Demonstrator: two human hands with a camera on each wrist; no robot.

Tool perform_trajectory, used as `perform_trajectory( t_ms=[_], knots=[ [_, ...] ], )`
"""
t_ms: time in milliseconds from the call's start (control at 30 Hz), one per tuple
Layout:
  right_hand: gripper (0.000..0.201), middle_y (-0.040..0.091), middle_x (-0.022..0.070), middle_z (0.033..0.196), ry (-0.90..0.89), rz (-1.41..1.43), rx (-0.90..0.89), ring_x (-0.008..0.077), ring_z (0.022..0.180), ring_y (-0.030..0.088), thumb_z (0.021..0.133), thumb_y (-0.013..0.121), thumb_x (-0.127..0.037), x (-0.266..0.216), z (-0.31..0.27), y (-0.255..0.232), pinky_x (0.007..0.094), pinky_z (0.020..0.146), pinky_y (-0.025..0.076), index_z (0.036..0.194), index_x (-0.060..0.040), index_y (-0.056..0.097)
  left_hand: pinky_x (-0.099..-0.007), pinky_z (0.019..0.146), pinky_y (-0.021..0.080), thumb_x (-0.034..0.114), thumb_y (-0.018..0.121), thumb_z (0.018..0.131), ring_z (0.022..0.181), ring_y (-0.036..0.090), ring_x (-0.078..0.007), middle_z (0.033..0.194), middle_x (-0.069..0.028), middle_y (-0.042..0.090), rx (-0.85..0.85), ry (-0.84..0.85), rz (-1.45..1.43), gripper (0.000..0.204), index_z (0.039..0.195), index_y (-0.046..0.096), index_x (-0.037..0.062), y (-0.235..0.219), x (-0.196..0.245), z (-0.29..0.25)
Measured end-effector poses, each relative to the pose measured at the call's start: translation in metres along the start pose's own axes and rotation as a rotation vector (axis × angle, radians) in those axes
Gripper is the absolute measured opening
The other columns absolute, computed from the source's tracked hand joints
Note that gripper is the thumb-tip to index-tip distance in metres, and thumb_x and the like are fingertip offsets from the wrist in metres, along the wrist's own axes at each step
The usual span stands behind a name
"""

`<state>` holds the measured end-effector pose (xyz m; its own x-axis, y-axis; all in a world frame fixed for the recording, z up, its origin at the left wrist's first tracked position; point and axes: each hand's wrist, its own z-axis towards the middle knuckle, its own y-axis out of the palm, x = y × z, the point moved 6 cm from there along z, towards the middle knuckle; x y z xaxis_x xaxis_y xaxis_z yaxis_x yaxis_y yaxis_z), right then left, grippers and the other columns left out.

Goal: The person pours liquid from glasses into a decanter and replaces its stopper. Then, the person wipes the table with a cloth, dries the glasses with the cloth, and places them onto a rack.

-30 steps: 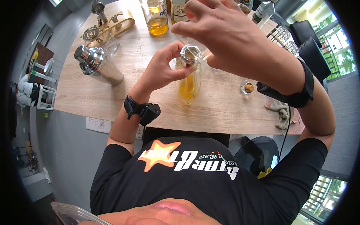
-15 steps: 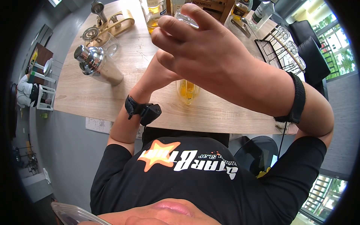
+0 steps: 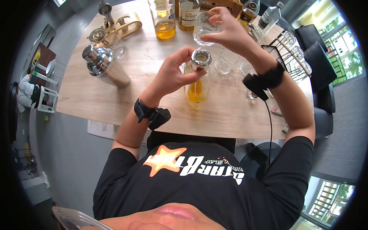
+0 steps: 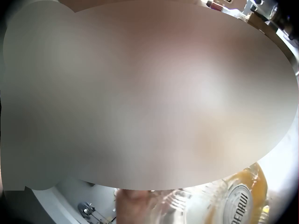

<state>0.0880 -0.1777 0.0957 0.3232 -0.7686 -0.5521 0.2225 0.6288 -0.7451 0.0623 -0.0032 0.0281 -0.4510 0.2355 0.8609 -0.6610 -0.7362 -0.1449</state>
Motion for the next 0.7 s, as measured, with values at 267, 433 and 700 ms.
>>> perform_trajectory(
  t_ms=[267, 433, 700],
  knots=[
    [0.084, 0.058, 0.0293, 0.126, 0.255, -0.063, -0.226, 0.0365, 0.119, 0.058, 0.07, 0.087, -0.025, 0.052, 0.012, 0.068, 0.0376, 0.097, 0.048, 0.133, 0.0082, 0.042, -0.0248, 0.086, 0.048, 0.008, 0.075, 0.083, 0.093, 0.059, -0.0077, 0.095, 0.0001, 0.063, 0.007, -0.002, -0.016, 0.028, 0.105, 0.059, 0.002, 0.001, -0.004, -0.002],
    [0.084, 0.057, 0.0306, 0.127, 0.246, -0.086, -0.267, 0.0387, 0.121, 0.057, 0.072, 0.086, -0.029, 0.082, 0.011, 0.088, 0.039, 0.099, 0.048, 0.133, 0.0098, 0.043, -0.0292, 0.096, 0.047, 0.009, 0.077, 0.081, 0.102, 0.064, -0.0134, 0.099, -0.0077, 0.069, -0.002, -0.023, -0.028, 0.035, 0.11, 0.06, -0.0009, 0.0, -0.004, -0.001],
    [0.079, 0.055, 0.0313, 0.13, 0.428, -0.178, -0.298, 0.039, 0.123, 0.055, 0.08, 0.08, -0.037, 0.087, 0.007, 0.093, 0.0395, 0.101, 0.047, 0.132, 0.0116, 0.043, -0.0271, 0.092, 0.047, 0.007, 0.075, 0.082, 0.095, 0.06, -0.0094, 0.095, -0.002, 0.066, 0.004, -0.027, -0.036, 0.032, 0.11, 0.059, 0.0012, 0.002, -0.001, -0.002]
  ],
)
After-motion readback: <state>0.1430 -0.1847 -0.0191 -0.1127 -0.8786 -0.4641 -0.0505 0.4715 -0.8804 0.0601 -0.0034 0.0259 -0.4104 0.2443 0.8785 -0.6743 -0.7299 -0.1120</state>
